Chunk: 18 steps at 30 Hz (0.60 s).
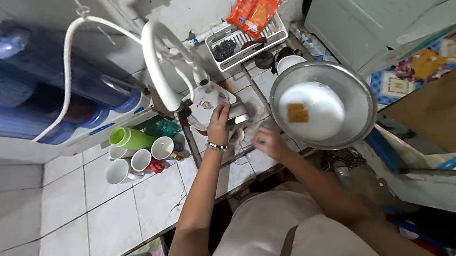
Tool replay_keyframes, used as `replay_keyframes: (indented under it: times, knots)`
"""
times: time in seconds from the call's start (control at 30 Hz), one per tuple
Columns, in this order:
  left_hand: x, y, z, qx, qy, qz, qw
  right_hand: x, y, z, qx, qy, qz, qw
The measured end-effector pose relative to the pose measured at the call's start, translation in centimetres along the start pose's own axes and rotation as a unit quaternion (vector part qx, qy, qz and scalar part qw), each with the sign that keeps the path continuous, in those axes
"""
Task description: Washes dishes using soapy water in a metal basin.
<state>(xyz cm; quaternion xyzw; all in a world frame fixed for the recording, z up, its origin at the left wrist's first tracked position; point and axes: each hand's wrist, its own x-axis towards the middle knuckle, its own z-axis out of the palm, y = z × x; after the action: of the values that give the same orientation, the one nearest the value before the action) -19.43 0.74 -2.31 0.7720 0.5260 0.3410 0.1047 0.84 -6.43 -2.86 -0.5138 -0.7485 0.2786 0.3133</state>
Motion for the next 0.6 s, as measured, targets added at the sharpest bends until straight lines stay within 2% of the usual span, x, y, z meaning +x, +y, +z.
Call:
replay_keyframes:
  times: [0.03, 0.07, 0.13, 0.2, 0.23, 0.27, 0.37, 0.43, 0.5, 0.57, 0.6]
  knots:
    - [0.5, 0.2, 0.2, -0.001, 0.015, 0.033, 0.999, -0.3, 1.4, -1.3, -0.025, 0.069, 0.006, 0.997]
    - [1.1, 0.5, 0.3, 0.001, 0.030, 0.066, 0.997, -0.2, 2.6, -3.3, -0.058, 0.091, 0.045, 0.993]
    - [2.9, 1.9, 0.4, 0.006, 0.060, 0.115, 0.992, 0.9, 5.4, -7.6, -0.121, 0.040, 0.159, 0.979]
    - [5.3, 4.4, 1.4, -0.014, 0.104, 0.147, 0.983, 2.4, 9.1, -9.8, -0.163, -0.053, 0.205, 0.964]
    - [6.6, 6.2, 2.2, -0.033, 0.102, 0.139, 0.984, 2.9, 11.0, -9.8, -0.176, -0.108, 0.214, 0.955]
    - [7.7, 8.2, 3.1, -0.058, 0.070, 0.109, 0.990, 3.1, 12.7, -9.6, -0.180, -0.152, 0.220, 0.947]
    - [10.1, 13.6, 6.5, -0.126, -0.120, -0.038, 0.984, 2.8, 16.0, -9.8, -0.211, -0.247, 0.274, 0.905]
    - [10.5, 14.9, 10.1, -0.109, -0.187, -0.072, 0.974, 1.6, 16.7, -11.1, -0.187, -0.272, 0.327, 0.886]
    - [10.1, 15.2, 13.3, -0.035, -0.256, -0.087, 0.962, 0.4, 17.2, -12.4, -0.134, -0.293, 0.346, 0.881]
    - [10.6, 15.9, 15.3, -0.003, -0.334, -0.152, 0.930, -0.1, 14.9, -14.5, -0.116, -0.247, 0.354, 0.894]
    - [11.3, 16.5, 15.8, 0.002, -0.364, -0.185, 0.913, -0.3, 14.2, -14.7, -0.114, -0.186, 0.357, 0.908]
